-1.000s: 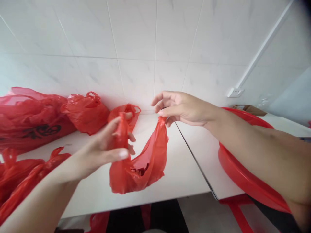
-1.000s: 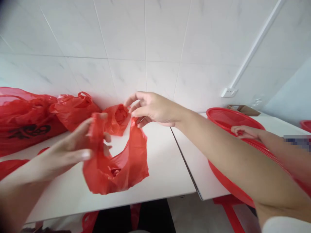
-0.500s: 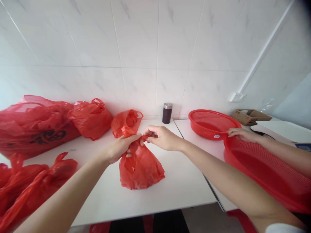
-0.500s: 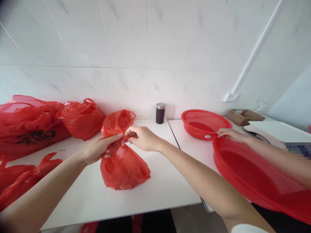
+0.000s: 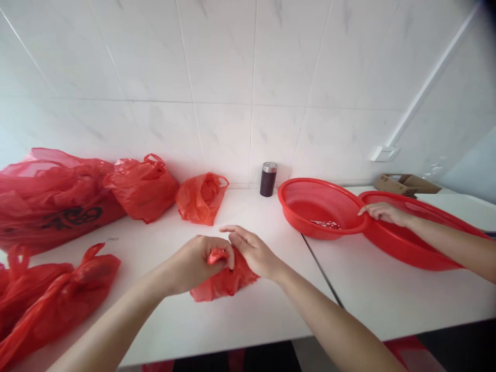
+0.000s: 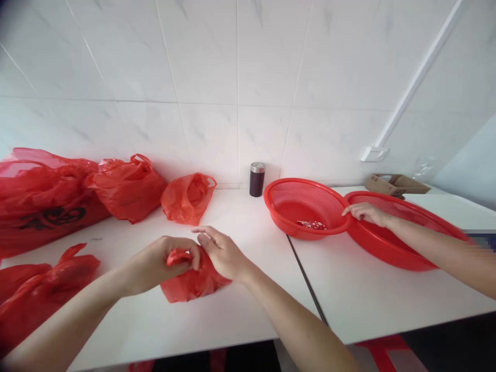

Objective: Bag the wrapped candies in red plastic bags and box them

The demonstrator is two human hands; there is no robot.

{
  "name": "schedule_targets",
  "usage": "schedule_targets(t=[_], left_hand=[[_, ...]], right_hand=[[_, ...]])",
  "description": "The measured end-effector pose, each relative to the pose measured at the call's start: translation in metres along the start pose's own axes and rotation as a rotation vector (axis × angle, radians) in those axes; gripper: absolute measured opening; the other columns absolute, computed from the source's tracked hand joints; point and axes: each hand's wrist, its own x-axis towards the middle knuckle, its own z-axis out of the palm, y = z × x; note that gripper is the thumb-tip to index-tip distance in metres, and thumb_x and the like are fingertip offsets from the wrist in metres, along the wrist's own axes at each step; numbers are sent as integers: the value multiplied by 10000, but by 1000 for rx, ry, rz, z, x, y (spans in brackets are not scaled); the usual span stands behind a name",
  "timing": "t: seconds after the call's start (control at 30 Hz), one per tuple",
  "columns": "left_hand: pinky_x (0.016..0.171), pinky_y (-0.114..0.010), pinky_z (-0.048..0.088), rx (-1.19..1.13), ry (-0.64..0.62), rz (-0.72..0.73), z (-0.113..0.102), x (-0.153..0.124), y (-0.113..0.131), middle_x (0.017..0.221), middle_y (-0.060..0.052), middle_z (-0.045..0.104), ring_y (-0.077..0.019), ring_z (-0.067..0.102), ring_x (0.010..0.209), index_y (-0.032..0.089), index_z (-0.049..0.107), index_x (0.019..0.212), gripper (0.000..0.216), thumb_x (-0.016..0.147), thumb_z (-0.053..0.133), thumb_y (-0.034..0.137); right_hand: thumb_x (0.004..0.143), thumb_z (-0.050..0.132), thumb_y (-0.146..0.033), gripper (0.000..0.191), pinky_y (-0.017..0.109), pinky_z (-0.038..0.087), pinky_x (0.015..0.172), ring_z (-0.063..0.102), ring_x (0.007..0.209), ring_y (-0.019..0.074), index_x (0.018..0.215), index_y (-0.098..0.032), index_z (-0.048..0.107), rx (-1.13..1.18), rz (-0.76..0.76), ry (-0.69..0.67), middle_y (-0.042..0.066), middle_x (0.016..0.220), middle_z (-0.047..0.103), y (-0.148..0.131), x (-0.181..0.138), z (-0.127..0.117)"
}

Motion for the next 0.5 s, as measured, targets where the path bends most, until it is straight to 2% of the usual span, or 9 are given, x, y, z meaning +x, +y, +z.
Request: schedule_targets(t=[0.1,0.17,0.23,0.3,0.4,0.5], left_hand=[[552,-250,378,263,307,42,17,1,-9,685,25,635,-139,526,573,221,577,722,230,707,443,34],[571,-243,393,342,493,126,30,2,-17,837,3,669,-146,585,661,230,576,823,289,721,422,7],[631,-242,440,330,618,207,40,2,-25,1063,-34,657,-164,640,828,243,579,968,344,769,422,9],[727,-252,482,264,655,270,48,0,-31,1193,-58,606,-181,641,974,256,558,1083,358,826,433,40],[781,-258,502,201,605,302,53,-2,-35,1149,-41,616,-172,647,972,271,537,1134,351,863,435,74],[724,-251,510,201,572,256,52,-5,-33,1095,-26,637,-159,661,871,270,553,1109,332,853,446,88]], right_hand=[[996,418,-418,341,380,373,1066,548,1172,187,1250,-268,589,112,5,-26,29,1196,634,11,1,5],[977,467,-395,323,376,405,1034,573,1131,184,1249,-271,590,263,31,-81,25,1166,643,12,-1,5],[945,526,-364,293,359,461,941,618,1013,178,1205,-259,610,404,123,-164,22,1053,664,12,-4,3],[905,575,-321,200,318,483,829,627,853,154,1061,-226,658,436,226,-190,5,902,655,13,-8,0],[865,588,-249,97,276,452,767,575,751,119,828,-189,654,345,253,-77,-18,789,610,13,-13,-2],[831,570,-167,63,259,437,749,563,766,111,858,-192,621,360,214,-96,-22,822,603,10,-17,-2]])
